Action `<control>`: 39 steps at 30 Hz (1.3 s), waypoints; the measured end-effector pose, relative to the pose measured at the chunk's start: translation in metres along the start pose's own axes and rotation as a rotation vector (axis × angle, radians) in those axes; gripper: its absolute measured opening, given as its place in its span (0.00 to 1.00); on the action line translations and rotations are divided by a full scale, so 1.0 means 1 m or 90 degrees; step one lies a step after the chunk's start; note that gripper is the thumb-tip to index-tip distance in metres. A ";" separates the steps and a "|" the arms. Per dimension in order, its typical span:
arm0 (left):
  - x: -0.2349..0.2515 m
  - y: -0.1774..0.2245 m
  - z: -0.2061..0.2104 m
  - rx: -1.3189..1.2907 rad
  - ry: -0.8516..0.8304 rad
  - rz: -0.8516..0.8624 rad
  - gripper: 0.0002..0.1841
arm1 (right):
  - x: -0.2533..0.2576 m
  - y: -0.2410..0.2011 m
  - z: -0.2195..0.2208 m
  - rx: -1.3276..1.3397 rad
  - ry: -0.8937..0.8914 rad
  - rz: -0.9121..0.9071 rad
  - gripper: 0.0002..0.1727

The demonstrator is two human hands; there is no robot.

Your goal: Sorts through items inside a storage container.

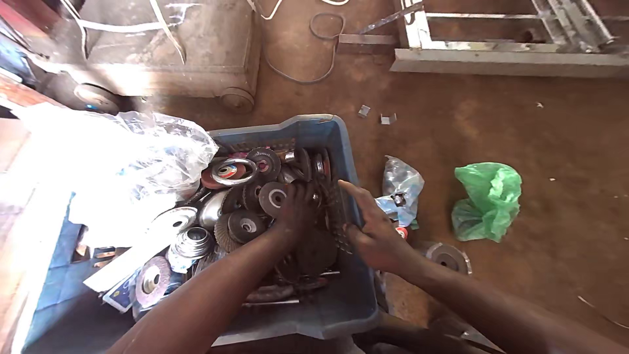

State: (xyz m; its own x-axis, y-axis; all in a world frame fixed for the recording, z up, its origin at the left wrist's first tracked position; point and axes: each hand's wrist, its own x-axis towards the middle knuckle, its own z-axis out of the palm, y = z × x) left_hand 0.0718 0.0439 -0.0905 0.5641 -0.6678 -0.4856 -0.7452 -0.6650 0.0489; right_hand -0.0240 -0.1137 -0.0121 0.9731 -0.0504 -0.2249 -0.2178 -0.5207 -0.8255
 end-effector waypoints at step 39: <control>0.017 0.002 -0.041 -0.154 -0.253 -0.089 0.22 | 0.004 0.003 -0.003 0.046 -0.020 -0.005 0.45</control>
State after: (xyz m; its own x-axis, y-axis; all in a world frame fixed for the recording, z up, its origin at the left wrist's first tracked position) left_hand 0.0950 0.0176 -0.0631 0.4380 -0.4192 -0.7953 -0.5413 -0.8293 0.1390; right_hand -0.0209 -0.1186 -0.0140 0.9721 -0.0201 -0.2337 -0.2168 -0.4575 -0.8624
